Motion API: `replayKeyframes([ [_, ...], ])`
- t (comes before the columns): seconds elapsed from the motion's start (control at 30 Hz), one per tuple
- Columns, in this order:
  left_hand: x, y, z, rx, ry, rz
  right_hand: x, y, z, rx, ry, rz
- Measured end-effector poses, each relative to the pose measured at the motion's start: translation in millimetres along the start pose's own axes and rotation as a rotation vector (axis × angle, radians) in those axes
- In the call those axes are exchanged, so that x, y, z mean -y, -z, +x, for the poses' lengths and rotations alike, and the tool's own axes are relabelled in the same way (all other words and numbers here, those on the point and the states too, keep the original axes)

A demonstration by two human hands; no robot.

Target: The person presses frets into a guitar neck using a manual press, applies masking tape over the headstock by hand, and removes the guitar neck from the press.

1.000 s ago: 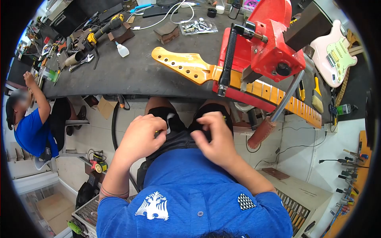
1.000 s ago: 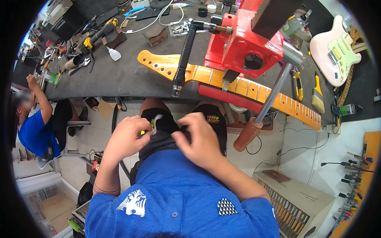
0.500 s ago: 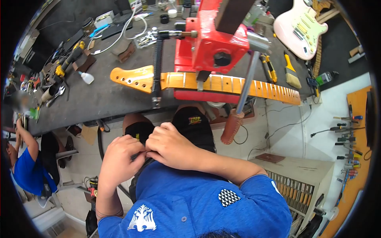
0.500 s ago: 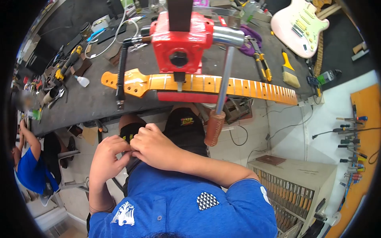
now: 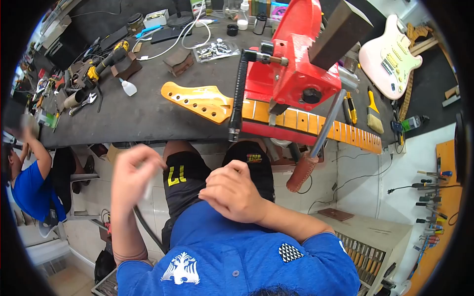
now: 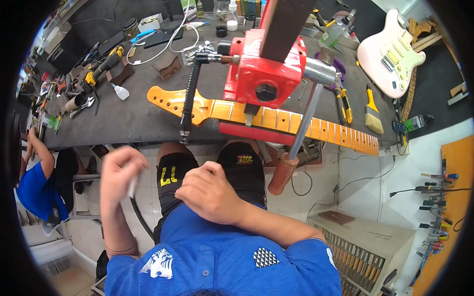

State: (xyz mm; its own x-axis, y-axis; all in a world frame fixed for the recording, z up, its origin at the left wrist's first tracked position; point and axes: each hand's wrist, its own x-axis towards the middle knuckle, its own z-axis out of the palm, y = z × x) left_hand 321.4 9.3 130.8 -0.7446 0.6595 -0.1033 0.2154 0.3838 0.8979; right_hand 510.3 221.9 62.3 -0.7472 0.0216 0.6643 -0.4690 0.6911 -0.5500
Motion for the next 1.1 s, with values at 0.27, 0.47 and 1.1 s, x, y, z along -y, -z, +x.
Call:
replayKeyframes([
  [0.27, 122.4, 140.5, 108.3, -0.758, -0.419, 0.994, -14.1, 2.1, -6.2, 0.017, -0.65, 0.784],
  [0.47, 162.0, 149.0, 135.8, -0.673, -0.399, 0.972, -13.9, 15.4, 5.0, 0.076, -0.783, 0.94],
  [1.1, -5.3, -33.2, 35.5, 0.149, -0.456, -0.048, -9.6, 22.7, 65.2, 0.307, -0.747, 0.659],
])
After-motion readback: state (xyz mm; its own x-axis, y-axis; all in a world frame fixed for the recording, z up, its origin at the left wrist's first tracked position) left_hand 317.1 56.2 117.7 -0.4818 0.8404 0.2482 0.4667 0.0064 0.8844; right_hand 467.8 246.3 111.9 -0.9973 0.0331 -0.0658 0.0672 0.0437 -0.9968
